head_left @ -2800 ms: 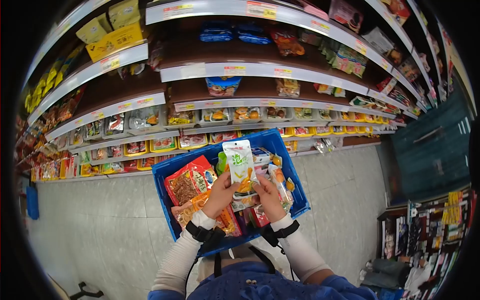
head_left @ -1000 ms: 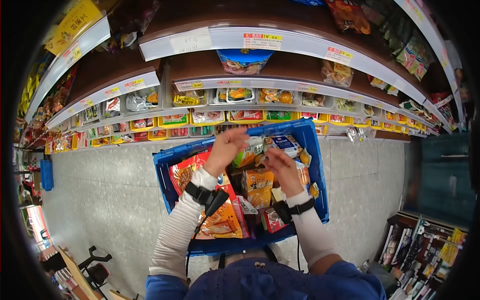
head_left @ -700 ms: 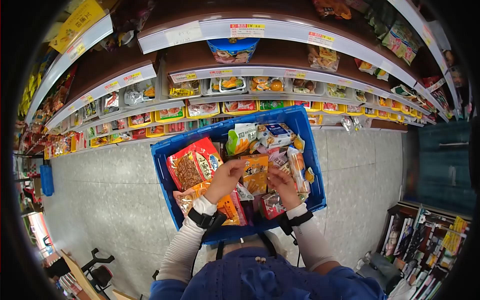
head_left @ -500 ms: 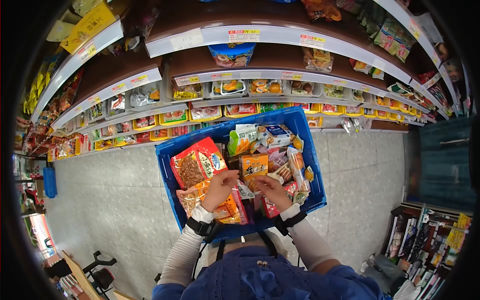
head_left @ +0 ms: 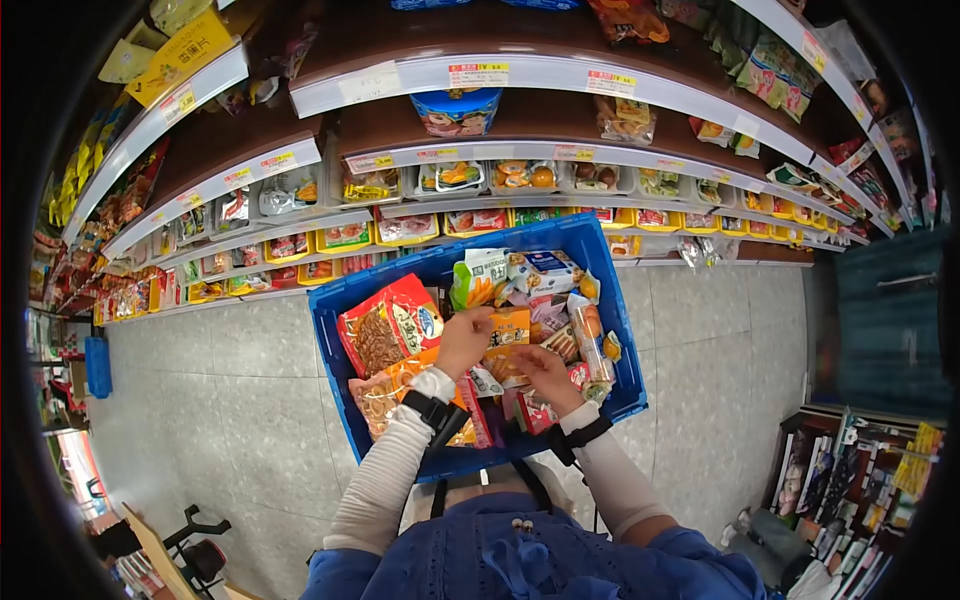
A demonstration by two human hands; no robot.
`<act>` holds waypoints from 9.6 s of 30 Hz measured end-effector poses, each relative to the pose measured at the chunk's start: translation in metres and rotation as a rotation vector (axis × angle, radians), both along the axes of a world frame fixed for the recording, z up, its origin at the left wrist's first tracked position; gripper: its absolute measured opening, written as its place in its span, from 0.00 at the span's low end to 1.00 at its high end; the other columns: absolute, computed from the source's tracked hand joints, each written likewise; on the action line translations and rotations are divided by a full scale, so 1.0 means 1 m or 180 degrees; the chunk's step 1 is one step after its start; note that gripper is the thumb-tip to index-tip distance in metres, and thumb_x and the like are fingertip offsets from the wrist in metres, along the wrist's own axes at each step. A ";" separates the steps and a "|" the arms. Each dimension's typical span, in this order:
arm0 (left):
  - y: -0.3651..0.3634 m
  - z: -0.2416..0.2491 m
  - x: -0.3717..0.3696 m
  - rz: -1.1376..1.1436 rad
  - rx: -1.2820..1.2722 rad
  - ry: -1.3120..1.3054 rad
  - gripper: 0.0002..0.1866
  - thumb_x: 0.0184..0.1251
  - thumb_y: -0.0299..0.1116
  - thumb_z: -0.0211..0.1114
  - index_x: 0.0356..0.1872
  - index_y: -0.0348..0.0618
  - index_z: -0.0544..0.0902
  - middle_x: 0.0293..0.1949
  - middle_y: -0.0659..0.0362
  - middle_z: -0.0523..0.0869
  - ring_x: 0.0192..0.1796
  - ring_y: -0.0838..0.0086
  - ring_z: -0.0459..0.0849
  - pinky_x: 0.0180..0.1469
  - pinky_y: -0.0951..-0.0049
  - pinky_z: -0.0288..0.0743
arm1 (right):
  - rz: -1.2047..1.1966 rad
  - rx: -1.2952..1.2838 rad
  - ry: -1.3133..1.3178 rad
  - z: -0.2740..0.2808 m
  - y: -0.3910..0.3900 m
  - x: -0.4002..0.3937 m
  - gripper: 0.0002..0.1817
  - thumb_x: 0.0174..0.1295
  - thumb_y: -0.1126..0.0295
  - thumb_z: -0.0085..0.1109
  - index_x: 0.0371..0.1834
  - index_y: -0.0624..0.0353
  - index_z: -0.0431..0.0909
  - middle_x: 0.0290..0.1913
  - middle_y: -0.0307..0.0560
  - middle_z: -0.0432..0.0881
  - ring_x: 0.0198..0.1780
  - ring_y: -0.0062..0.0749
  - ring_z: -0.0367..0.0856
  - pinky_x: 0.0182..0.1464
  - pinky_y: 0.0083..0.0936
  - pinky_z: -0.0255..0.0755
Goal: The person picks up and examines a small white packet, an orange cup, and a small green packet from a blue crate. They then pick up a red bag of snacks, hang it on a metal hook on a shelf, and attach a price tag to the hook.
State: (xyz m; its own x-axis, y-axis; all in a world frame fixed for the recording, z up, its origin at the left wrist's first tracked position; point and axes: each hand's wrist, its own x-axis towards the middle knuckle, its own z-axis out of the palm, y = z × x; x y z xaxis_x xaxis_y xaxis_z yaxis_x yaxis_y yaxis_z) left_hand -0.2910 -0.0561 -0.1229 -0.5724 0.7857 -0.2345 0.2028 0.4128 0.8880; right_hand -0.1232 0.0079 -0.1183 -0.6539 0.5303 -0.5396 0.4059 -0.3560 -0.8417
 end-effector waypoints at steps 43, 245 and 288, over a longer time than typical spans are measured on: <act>-0.024 0.113 0.003 -0.0250 0.0603 -0.2468 0.08 0.67 0.33 0.52 0.41 0.41 0.74 0.34 0.63 0.78 0.36 0.81 0.78 0.39 0.78 0.77 | -0.0857 -0.0190 0.1049 0.111 -0.016 -0.002 0.20 0.62 0.71 0.51 0.57 0.58 0.66 0.44 0.39 0.76 0.41 0.18 0.76 0.38 0.14 0.70; -0.040 0.078 0.035 -0.0784 0.0212 -0.3612 0.06 0.60 0.31 0.60 0.36 0.46 0.73 0.32 0.69 0.75 0.32 0.88 0.73 0.34 0.87 0.68 | -0.0094 0.0485 0.0073 0.122 -0.004 0.033 0.11 0.58 0.78 0.55 0.45 0.63 0.76 0.34 0.33 0.77 0.31 0.10 0.70 0.35 0.10 0.66; 0.199 0.032 0.158 0.1012 0.0889 -0.2724 0.05 0.62 0.25 0.57 0.38 0.42 0.74 0.33 0.65 0.79 0.36 0.83 0.78 0.38 0.80 0.75 | -0.0808 -0.0389 0.0708 0.019 0.236 0.120 0.07 0.57 0.74 0.58 0.38 0.62 0.74 0.28 0.36 0.76 0.28 0.15 0.73 0.31 0.13 0.68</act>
State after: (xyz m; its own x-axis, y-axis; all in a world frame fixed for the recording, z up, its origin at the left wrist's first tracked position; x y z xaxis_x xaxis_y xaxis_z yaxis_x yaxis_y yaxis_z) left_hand -0.1333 0.1426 -0.0910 -0.4901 0.7138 -0.5003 -0.6464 0.0874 0.7580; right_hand -0.0033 0.2436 -0.0995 -0.6182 0.6313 -0.4683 0.1034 -0.5253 -0.8446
